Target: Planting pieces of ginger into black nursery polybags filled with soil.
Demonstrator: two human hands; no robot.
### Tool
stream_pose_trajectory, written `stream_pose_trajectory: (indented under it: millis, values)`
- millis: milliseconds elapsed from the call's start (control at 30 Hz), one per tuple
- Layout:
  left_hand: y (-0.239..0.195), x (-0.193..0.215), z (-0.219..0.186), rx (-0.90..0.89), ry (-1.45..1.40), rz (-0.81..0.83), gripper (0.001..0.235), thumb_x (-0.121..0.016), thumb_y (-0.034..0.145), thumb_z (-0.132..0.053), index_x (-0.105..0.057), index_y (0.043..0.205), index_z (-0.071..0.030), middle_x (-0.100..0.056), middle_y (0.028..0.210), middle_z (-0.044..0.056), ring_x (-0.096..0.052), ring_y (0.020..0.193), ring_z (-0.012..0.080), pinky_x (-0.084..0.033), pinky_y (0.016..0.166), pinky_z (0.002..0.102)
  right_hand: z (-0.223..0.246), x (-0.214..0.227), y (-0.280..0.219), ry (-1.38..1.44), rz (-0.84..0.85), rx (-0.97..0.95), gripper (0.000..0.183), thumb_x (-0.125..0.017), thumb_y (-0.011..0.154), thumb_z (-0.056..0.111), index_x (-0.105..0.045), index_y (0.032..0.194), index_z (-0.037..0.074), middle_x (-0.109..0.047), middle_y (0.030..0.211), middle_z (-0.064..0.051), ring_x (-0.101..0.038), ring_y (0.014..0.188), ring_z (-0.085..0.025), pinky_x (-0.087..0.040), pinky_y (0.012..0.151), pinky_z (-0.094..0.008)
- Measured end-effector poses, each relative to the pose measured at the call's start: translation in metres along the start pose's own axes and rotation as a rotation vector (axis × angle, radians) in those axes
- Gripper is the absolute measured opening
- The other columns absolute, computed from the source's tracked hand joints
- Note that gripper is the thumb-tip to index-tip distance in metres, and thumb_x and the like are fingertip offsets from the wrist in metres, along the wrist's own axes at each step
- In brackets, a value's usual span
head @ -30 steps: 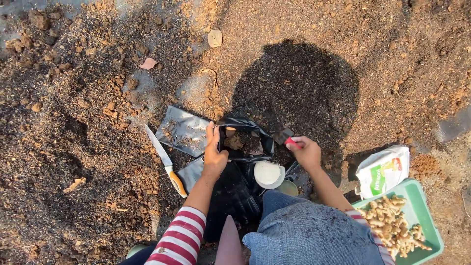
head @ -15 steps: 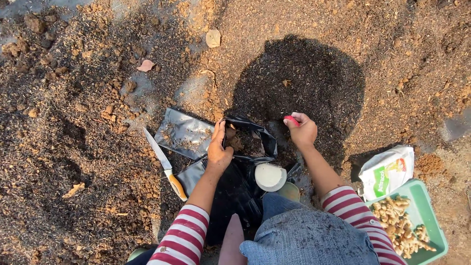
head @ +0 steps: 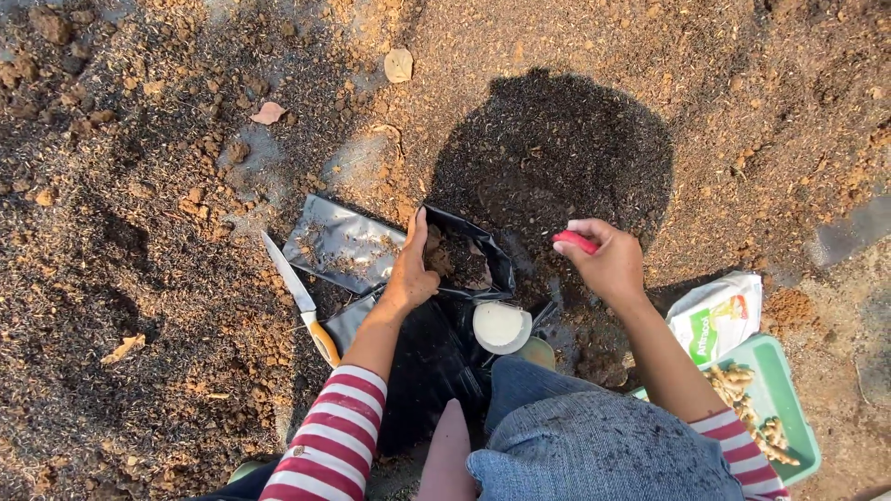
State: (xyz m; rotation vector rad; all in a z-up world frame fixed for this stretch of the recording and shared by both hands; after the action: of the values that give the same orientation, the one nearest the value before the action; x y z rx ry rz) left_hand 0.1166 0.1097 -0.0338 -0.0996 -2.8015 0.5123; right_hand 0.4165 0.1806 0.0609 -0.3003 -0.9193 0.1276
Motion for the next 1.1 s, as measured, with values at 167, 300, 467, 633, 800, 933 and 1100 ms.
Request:
stream_pose_trajectory:
  millis: [167,300,467,633,800,933,1100]
  values:
    - [0.001,0.002,-0.006,0.111,-0.110,0.019,0.114,-0.056,0.065,0.018,-0.006,0.162,-0.015,-0.010,0.171,0.015,-0.018,0.156,0.0272,-0.046,0.102,0.035,0.044,-0.018,-0.030,-0.126,0.044,0.156,0.036,-0.087,0.077,0.028,-0.078,0.110,0.015,-0.079,0.098,-0.005,-0.076,0.083,-0.018,-0.058,0.075,-0.033]
    - [-0.005,0.005,-0.013,0.129,-0.200,0.012,0.112,-0.054,0.068,0.017,-0.004,0.163,-0.015,-0.012,0.172,0.014,-0.022,0.156,0.0277,-0.051,0.098,0.033,0.079,-0.045,-0.051,-0.400,-0.109,0.555,0.022,-0.084,0.083,0.019,-0.078,0.104,0.015,-0.076,0.102,-0.003,-0.073,0.087,-0.023,-0.057,0.071,-0.036]
    - [-0.013,-0.005,0.012,0.150,-0.172,-0.001,0.110,-0.054,0.068,0.019,-0.007,0.162,-0.015,-0.012,0.171,0.015,-0.018,0.156,0.0279,-0.043,0.108,0.032,0.112,-0.018,-0.058,-0.455,-0.262,0.720,0.016,-0.081,0.087,0.014,-0.076,0.103,0.016,-0.075,0.106,-0.001,-0.071,0.090,-0.021,-0.057,0.073,-0.034]
    - [-0.024,-0.025,0.039,0.021,-0.055,-0.050,0.104,-0.054,0.070,0.019,-0.021,0.163,-0.013,-0.025,0.168,0.020,-0.022,0.157,0.0309,-0.026,0.122,0.033,0.097,-0.014,-0.005,-0.256,-0.247,0.595,0.025,-0.081,0.082,0.020,-0.077,0.105,0.012,-0.074,0.096,-0.007,-0.071,0.080,-0.024,-0.054,0.068,-0.033]
    - [-0.043,-0.022,0.029,0.067,-0.015,-0.028,0.097,-0.050,0.071,0.016,-0.028,0.161,-0.014,-0.031,0.166,0.020,-0.034,0.153,0.0336,-0.042,0.111,0.032,0.061,-0.155,0.077,0.296,0.579,0.094,0.024,-0.065,0.099,0.025,-0.077,0.109,0.007,-0.074,0.079,-0.003,-0.057,0.059,-0.009,-0.047,0.052,-0.025]
    - [-0.047,-0.028,0.041,0.105,-0.029,-0.021,0.096,-0.050,0.072,0.015,-0.026,0.161,-0.013,-0.029,0.165,0.022,-0.034,0.151,0.0349,-0.044,0.108,0.032,0.072,-0.229,0.087,0.236,0.779,0.045,0.028,-0.065,0.099,0.029,-0.079,0.108,0.005,-0.075,0.078,-0.005,-0.055,0.057,-0.013,-0.045,0.053,-0.031]
    - [-0.039,-0.029,0.056,0.067,-0.111,-0.041,0.097,-0.048,0.070,0.016,-0.025,0.160,-0.011,-0.030,0.166,0.020,-0.035,0.152,0.0320,-0.047,0.103,0.031,0.068,-0.221,0.087,-0.035,0.399,0.238,0.026,-0.072,0.088,0.038,-0.080,0.107,0.021,-0.078,0.080,-0.003,-0.076,0.076,-0.020,-0.057,0.074,-0.036]
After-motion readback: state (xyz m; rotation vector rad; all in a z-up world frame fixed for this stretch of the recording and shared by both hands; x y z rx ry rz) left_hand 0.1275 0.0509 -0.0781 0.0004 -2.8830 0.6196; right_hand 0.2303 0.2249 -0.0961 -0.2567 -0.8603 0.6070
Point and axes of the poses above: each hand's wrist, its own y-axis towards the middle knuckle, its own x-axis out of the back of the hand, z = x × y, the point moved 7 cm from there along y, towards the middle knuckle
